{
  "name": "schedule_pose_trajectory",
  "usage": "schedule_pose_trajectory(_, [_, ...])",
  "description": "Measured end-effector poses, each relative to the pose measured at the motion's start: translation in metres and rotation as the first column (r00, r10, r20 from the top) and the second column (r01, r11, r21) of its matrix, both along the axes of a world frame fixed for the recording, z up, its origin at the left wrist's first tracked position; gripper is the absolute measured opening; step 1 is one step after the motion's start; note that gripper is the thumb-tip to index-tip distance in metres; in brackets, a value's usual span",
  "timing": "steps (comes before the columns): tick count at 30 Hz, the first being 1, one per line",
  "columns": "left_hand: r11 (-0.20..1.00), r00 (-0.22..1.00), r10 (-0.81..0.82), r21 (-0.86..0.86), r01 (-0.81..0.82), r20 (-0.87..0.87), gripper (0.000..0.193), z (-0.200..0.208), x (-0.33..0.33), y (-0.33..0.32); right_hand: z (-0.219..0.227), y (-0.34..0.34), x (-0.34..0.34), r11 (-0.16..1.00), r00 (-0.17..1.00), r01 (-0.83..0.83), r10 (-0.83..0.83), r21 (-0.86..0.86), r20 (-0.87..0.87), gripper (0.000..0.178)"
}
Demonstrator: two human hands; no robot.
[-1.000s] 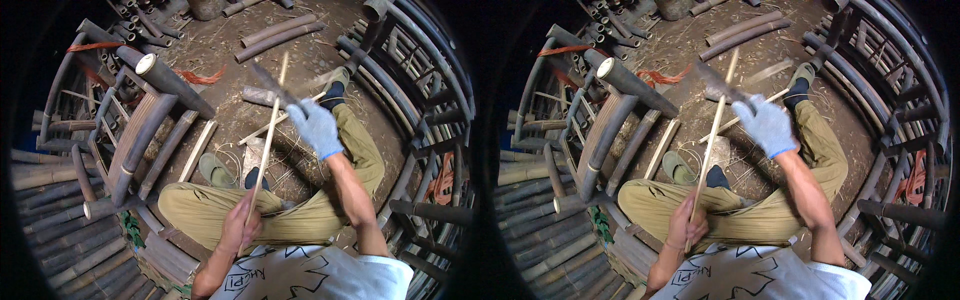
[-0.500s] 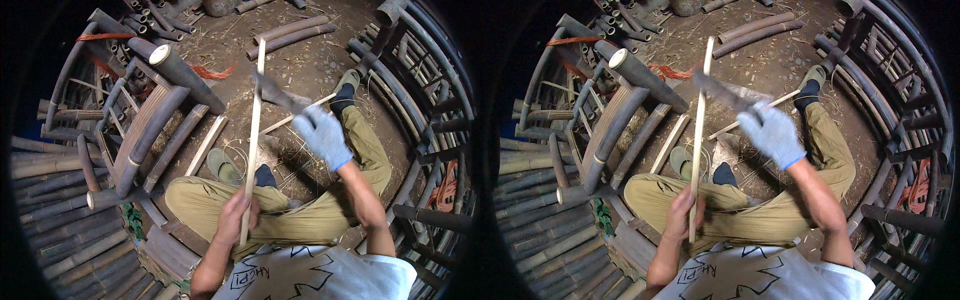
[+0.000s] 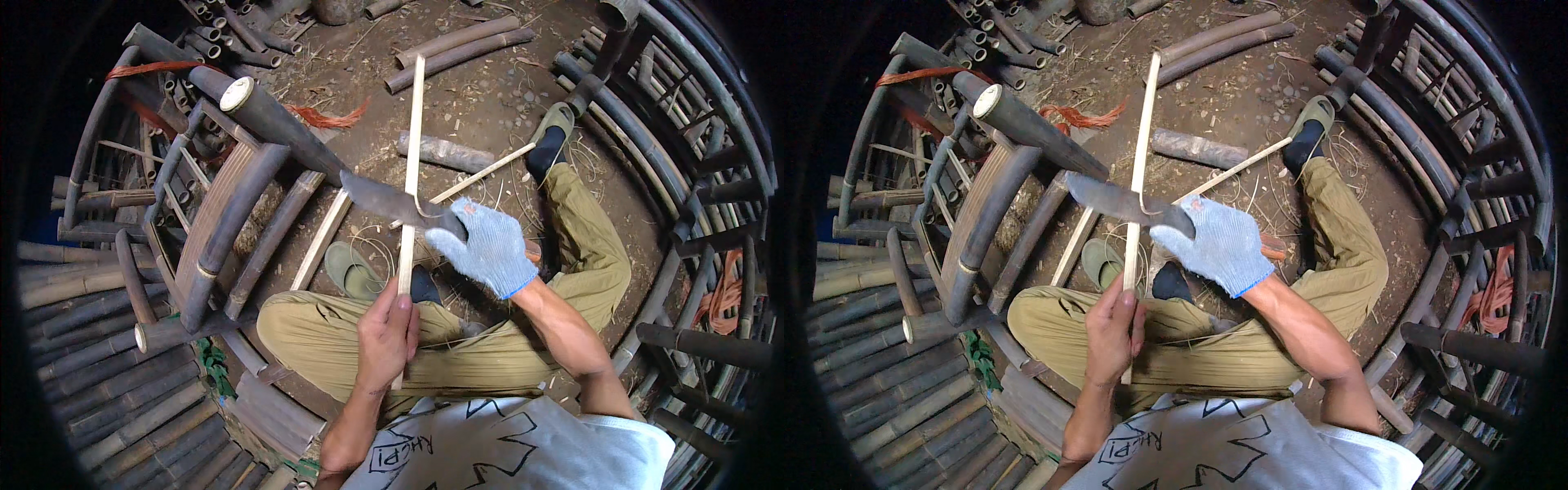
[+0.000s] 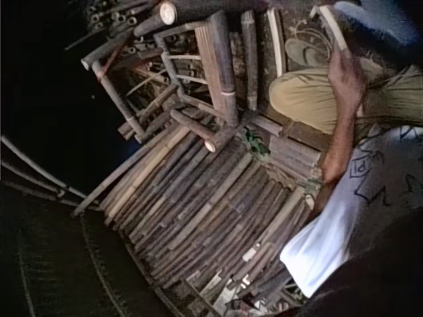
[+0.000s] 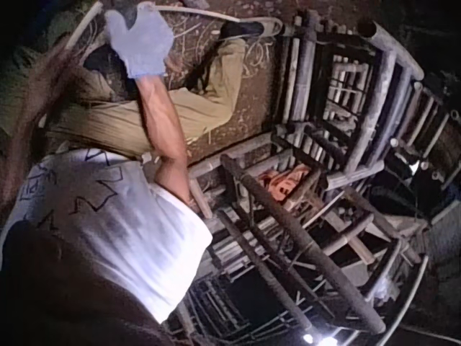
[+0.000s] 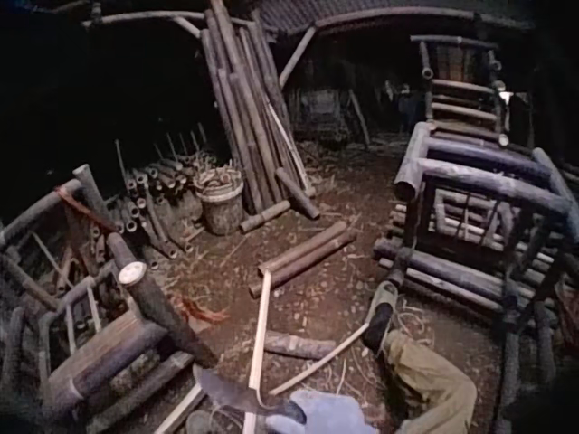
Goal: The person uses a knife to shave and smooth thin bamboo strips, then places them onto a partially assembled bamboo chair frame.
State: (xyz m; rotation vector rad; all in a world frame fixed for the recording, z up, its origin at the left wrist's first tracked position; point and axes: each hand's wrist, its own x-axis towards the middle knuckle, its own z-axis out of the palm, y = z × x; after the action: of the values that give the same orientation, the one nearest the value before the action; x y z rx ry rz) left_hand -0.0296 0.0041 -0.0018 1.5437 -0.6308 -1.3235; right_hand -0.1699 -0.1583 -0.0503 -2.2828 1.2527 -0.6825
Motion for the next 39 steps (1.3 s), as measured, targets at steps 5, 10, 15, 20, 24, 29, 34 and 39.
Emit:
schedule_pose_trajectory(5, [0.992,0.995,-0.103,0.075,0.104,-0.011,0.041,0.001,-0.001,0.059,-0.017,-0.055,-0.017,0.977,0.979,0.188,-0.195,-0.098,-0.063,0.052])
schedule_pose_trajectory(10, [0.971,0.987,-0.157,0.175,0.161,-0.034,0.039,0.003,0.008,0.095,-0.035,-0.087,-0.036,0.973,0.973,0.212,-0.219,-0.091,-0.077,0.051])
schedule_pose_trajectory(15, [0.984,0.992,0.056,0.175,-0.036,-0.11,0.035,0.013,0.033,0.152,-0.043,-0.166,-0.074,0.944,0.951,0.309,-0.307,0.12,-0.039,0.071])
schedule_pose_trajectory(20, [0.943,0.929,0.276,-0.257,-0.212,0.246,0.031,-0.05,0.066,0.024,0.002,-0.047,-0.021,0.864,0.966,-0.085,-0.051,0.497,0.255,0.056])
schedule_pose_trajectory(24, [0.901,0.894,0.055,-0.408,0.147,0.444,0.03,-0.054,0.061,-0.057,-0.003,0.009,0.028,0.409,0.805,-0.298,-0.378,0.863,0.457,0.043])
schedule_pose_trajectory(29, [0.956,0.953,-0.174,-0.275,0.104,-0.246,0.043,-0.059,0.044,-0.047,-0.019,-0.021,0.042,0.364,0.543,-0.451,-0.613,0.815,0.574,0.032])
schedule_pose_trajectory(34, [0.954,0.727,-0.263,-0.06,0.293,-0.634,0.039,-0.033,0.045,0.018,0.009,-0.057,0.006,0.569,0.704,-0.288,-0.419,0.77,0.573,0.032])
schedule_pose_trajectory(39, [0.991,0.967,-0.114,0.045,0.128,-0.229,0.036,-0.023,0.034,0.013,0.001,-0.037,-0.004,0.99,0.993,0.067,-0.078,0.127,0.086,0.044])
